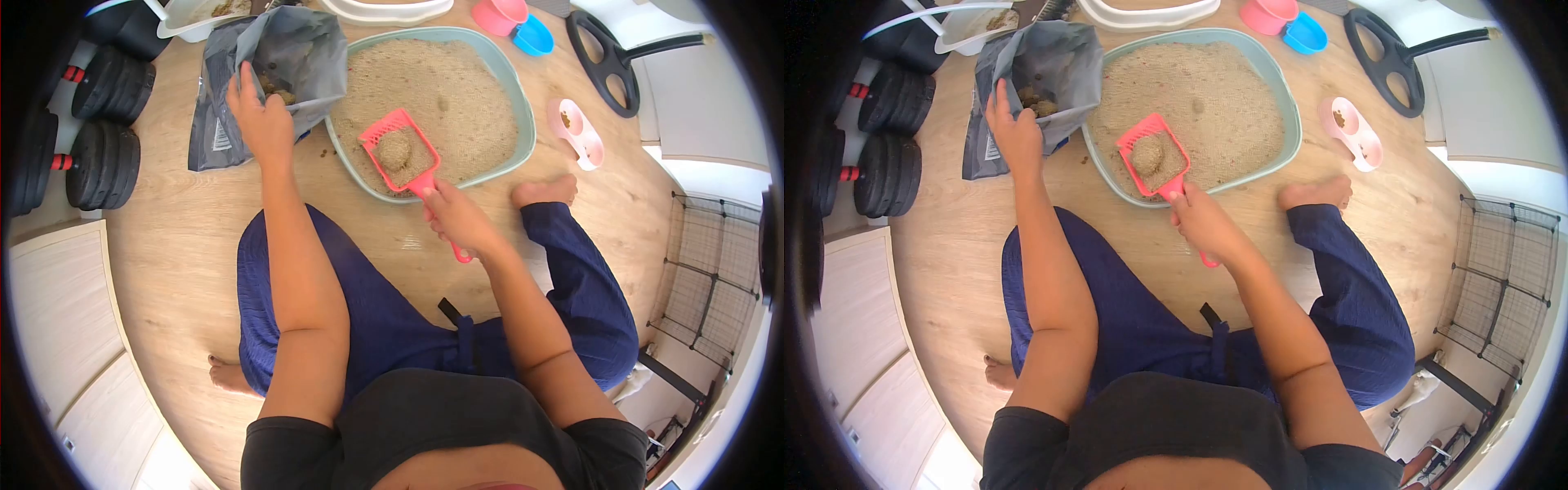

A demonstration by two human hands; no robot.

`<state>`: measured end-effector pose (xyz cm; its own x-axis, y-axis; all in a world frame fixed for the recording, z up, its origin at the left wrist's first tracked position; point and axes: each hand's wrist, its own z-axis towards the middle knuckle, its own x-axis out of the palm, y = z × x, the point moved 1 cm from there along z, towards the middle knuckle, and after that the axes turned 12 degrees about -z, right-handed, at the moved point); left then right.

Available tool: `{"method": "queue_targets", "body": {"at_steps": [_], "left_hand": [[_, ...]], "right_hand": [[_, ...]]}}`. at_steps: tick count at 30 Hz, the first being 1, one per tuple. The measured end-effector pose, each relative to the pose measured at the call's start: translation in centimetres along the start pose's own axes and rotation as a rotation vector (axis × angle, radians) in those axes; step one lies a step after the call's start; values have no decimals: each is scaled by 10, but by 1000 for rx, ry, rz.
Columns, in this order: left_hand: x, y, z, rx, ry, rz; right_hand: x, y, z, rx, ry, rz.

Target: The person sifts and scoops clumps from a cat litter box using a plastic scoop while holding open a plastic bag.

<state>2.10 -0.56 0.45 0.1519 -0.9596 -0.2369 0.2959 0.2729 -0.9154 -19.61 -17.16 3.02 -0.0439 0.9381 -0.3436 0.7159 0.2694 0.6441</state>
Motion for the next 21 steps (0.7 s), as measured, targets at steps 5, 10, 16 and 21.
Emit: {"method": "queue_targets", "body": {"at_steps": [5,10,16,21], "left_hand": [[1,5,2,22,-6,37],[0,5,2,29,6,20],[-1,-1,1,1,3,27],[-1,1,0,-4,0,18]], "right_hand": [[-8,2,-21,48,102,57],[-1,-1,-22,74,113,122],[9,8,6,60,92,82],[20,10,28,9,112,256]]}}
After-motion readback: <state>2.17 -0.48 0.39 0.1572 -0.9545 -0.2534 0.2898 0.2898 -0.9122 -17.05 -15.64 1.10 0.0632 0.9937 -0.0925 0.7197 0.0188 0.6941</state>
